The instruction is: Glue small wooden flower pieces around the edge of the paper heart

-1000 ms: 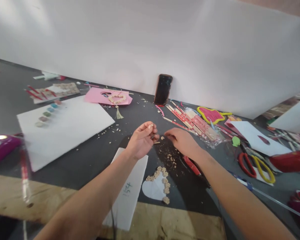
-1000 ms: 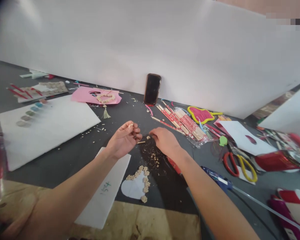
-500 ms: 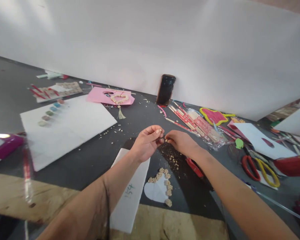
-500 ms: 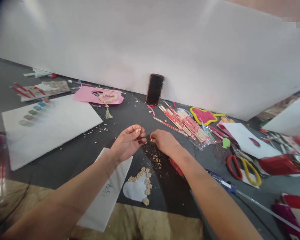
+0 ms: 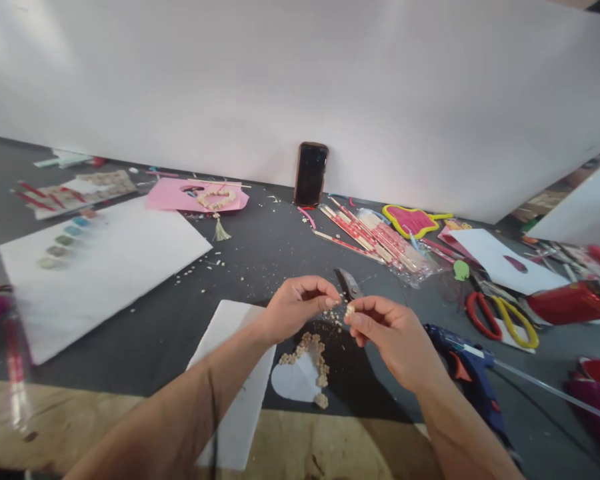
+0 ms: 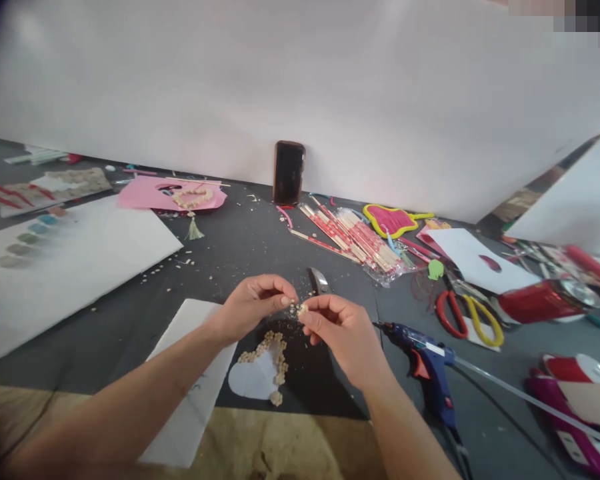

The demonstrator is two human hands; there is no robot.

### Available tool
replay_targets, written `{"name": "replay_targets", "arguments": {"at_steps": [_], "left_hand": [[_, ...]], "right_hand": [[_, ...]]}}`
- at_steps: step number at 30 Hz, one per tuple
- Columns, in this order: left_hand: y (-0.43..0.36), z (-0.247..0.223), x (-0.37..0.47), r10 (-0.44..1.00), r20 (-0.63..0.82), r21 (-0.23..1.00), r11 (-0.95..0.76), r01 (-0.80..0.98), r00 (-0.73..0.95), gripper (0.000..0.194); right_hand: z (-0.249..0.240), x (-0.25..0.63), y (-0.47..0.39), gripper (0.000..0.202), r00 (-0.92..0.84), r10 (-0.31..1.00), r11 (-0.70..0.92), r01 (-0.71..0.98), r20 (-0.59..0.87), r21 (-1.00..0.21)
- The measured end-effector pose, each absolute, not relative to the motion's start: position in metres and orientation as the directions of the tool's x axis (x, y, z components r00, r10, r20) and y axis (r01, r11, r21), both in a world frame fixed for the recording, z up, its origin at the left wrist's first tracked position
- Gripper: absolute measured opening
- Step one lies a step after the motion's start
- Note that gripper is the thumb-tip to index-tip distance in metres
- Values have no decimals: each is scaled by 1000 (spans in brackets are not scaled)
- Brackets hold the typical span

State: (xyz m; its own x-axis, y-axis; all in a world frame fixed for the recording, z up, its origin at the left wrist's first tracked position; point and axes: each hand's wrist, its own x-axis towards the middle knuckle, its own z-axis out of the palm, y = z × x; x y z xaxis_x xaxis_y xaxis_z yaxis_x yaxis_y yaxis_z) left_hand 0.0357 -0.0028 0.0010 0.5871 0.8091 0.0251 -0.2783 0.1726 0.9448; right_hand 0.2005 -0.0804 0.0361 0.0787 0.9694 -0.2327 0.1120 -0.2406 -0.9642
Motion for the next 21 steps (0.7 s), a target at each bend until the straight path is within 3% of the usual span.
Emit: {"name": "replay_targets", "arguments": {"at_steps": [14,21], "left_hand": [[-7,4,37,788,-14,974,150,-169,615,9],[-7,1,37,781,32,979,101,-177,624,7]], "right_hand": [[28,197,-83,22,123,984,-157,299,-125,-941],[30,197,-84,21,121,987,-142,350,-105,-926]]}}
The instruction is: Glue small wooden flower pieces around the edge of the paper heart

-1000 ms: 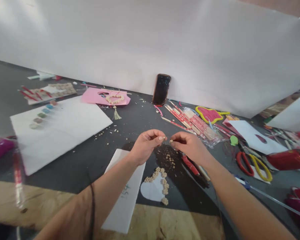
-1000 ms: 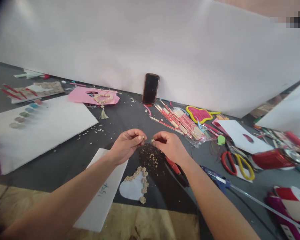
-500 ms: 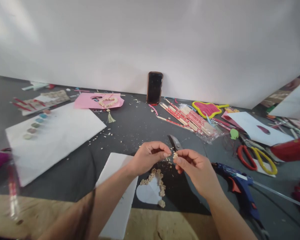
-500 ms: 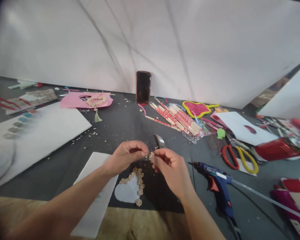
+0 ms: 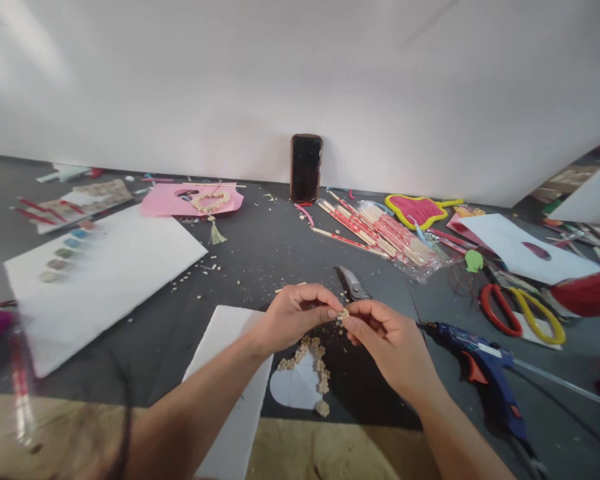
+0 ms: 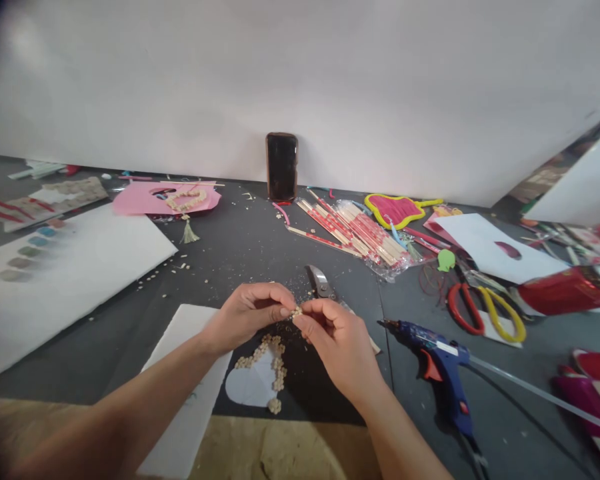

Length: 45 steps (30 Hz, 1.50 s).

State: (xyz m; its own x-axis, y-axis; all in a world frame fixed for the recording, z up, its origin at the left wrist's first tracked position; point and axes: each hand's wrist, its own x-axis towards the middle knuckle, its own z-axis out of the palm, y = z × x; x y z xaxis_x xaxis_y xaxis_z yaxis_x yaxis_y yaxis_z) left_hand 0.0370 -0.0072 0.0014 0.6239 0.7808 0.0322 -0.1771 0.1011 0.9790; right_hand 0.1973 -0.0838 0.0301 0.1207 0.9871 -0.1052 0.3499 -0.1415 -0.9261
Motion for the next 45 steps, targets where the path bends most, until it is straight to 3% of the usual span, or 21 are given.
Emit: {"name": "replay_targets", "arguments": {"at_steps": [9,19,34,45], "left_hand": [[-8,3,38,786,-40,970,178,-165,617,12],[-9,4,38,802,-8,1000,23,-18,598,6],[-9,1,38,809,-35,999,51,-11,587,9],[-9,2,39,795,-68,994,105,-26,603,9]], "right_hand": [[26,200,-88,23,91,992,-122,469,-90,-875],[22,199,-87,21,93,995,-71,492,-29,-868],[14,203,-88,19,99,994,-18,604,52,-796],[11,202,-88,18,98,995,-27,540,31,-841]]}}
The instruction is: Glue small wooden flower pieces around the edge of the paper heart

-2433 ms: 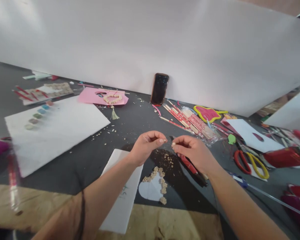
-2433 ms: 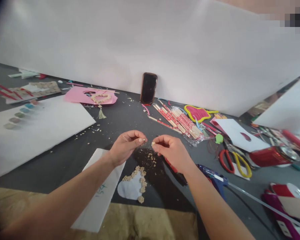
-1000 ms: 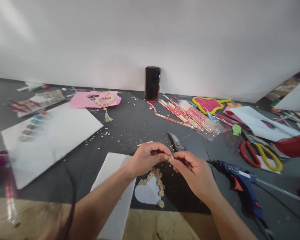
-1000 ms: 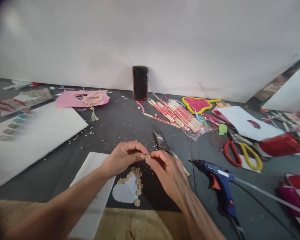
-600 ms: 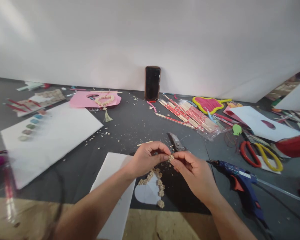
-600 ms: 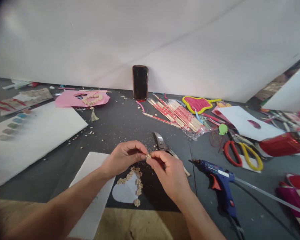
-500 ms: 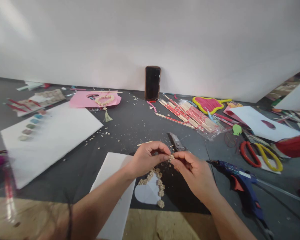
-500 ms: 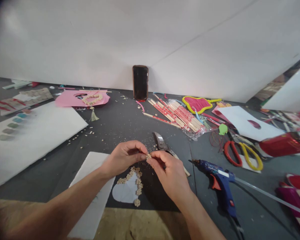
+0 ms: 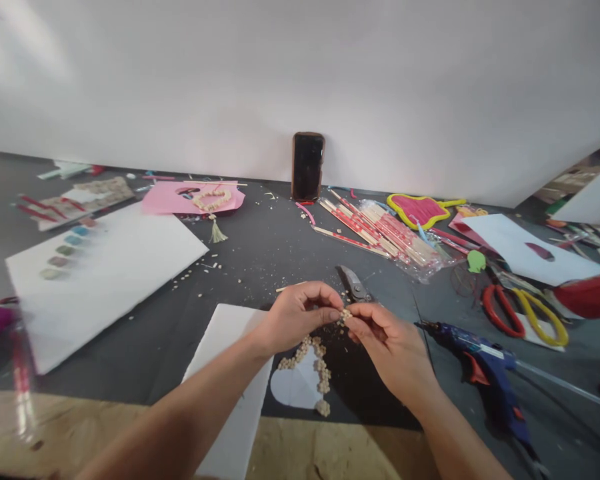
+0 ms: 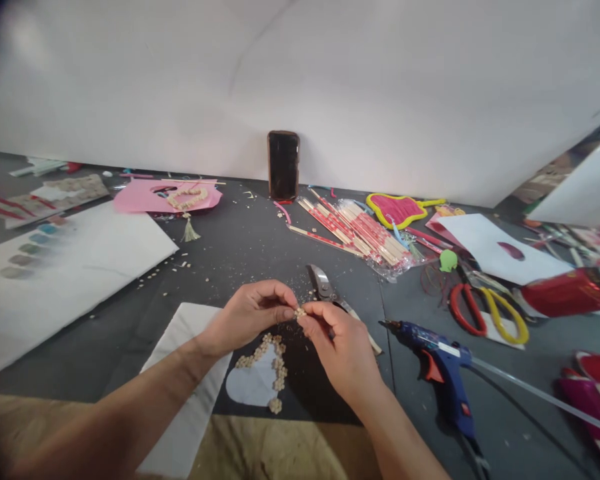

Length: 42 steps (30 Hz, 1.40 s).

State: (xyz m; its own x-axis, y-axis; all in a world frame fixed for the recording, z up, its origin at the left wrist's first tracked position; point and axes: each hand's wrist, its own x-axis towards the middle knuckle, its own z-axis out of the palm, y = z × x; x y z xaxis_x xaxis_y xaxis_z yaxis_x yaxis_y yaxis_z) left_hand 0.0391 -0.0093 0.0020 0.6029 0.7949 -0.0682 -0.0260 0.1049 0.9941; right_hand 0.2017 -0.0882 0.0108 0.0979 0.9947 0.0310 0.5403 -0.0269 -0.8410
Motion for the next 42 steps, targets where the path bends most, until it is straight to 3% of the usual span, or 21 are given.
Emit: {"name": "replay_targets", "arguments": {"at_steps": [5,14,22,29,42], "left_hand": [[-9,2,40,796,-89,989,140,-39,598,11],[-9,-1,40,758,-102,927,308,-215,645,22],[-9,-3,40,738,-103,905,347,-244,667,22],[-9,2,41,742,-136,905,363,-222,657,25],[-10,-2,43,768,-155,912,353,-208,621,28]], "right_hand": [[13,201,-88,20,114,993,-35,527,30,-849],[11,198,-88,34,159,987,-30,387,35,-922],[13,201,-89,16,69,979,113,597,191,-794],[13,200,-88,20,59,984,105,577,170,-810],[12,201,-89,20,26,968,170,661,249,-731]]}}
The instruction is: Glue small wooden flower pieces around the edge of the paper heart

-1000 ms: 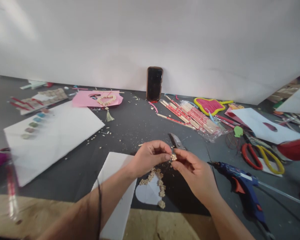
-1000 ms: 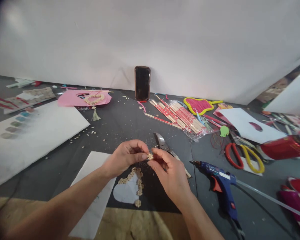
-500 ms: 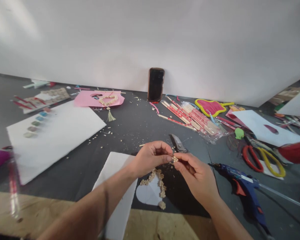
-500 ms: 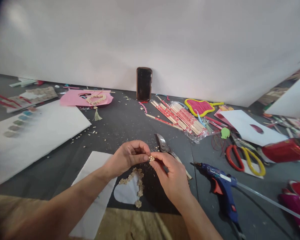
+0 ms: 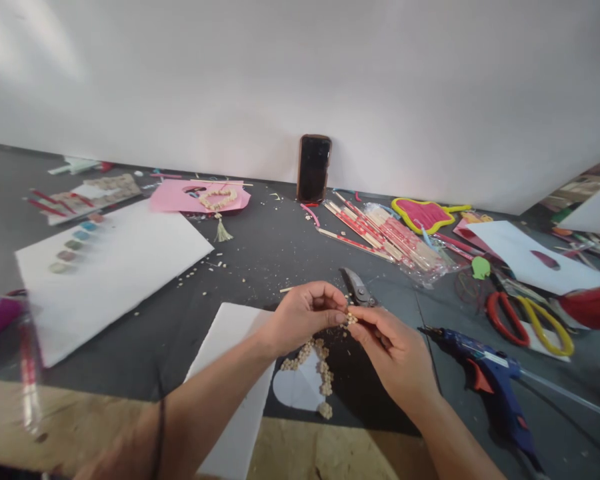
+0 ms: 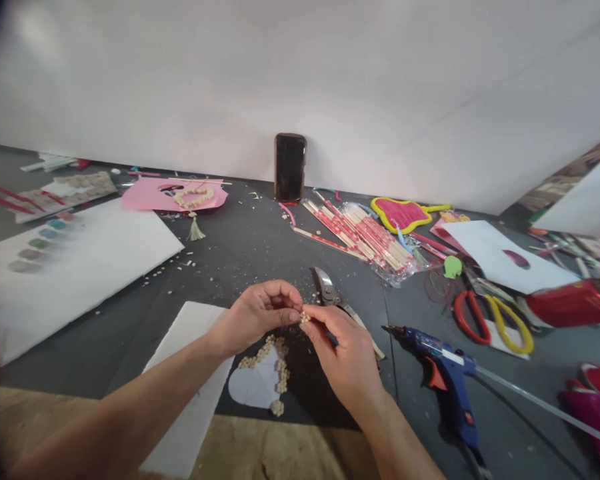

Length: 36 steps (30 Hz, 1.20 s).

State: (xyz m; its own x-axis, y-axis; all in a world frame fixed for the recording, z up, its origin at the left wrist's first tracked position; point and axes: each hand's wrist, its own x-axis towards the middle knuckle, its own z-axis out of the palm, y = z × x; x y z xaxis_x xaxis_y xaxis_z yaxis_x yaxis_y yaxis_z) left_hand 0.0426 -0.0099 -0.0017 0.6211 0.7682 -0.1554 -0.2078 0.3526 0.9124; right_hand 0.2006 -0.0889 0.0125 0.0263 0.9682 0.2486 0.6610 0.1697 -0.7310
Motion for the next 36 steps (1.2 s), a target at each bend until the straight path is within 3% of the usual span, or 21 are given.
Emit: {"name": "replay_targets", "arguments": {"at_steps": [7,19,24,31,36], "left_hand": [[-10,-6,43,751,-135,892,376,-250,647,26],[-11,1,41,690,-203,908,398,-130,694,29],[-10,3,39,704,-151,930,338,-141,694,21],[-12,5,40,756,-148,975,221,-36,637,16],[-13,3,41,753,-125,975,212,-59,646,14]], "right_hand": [[9,203,-90,15,52,927,228,709,372,-667],[10,200,-88,12,1,887,304,751,462,-586],[12,203,-90,16,-18,913,310,680,407,-665],[16,200,-92,12,89,959,174,563,268,-808],[15,198,-91,11,128,958,147,544,255,-826]]}}
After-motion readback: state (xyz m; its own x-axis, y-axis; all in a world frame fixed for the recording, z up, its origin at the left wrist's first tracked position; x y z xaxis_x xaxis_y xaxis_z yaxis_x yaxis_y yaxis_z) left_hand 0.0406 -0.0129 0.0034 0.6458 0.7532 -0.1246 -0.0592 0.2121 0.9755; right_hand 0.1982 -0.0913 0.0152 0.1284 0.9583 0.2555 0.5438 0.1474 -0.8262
